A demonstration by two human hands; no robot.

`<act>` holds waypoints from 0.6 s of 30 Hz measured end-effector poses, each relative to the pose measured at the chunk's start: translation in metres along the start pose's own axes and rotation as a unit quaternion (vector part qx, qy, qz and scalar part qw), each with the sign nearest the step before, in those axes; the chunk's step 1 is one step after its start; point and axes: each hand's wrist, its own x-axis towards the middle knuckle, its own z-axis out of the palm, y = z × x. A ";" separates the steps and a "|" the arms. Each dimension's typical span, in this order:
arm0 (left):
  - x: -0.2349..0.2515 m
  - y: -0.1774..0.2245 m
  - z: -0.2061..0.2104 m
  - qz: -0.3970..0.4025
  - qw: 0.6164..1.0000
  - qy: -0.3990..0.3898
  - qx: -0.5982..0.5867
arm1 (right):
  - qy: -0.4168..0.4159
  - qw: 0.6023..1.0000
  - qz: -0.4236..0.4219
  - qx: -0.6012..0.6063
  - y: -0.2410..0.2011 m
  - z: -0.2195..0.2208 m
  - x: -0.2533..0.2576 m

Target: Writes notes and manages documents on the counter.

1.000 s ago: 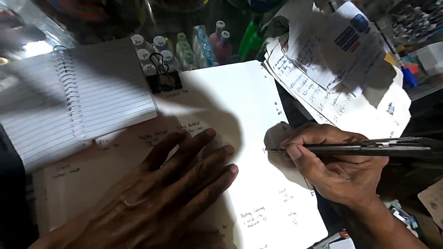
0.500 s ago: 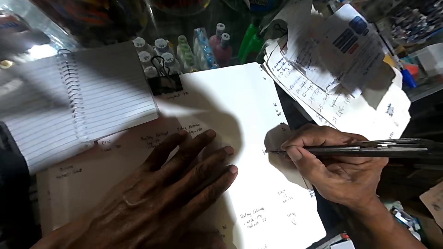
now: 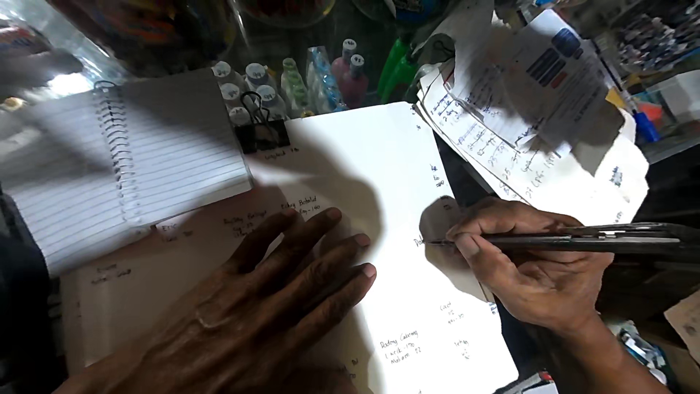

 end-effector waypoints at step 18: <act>-0.001 0.000 0.001 0.000 1.000 0.007 0.003 | 0.016 1.000 0.004 -0.008 -0.001 0.001 0.001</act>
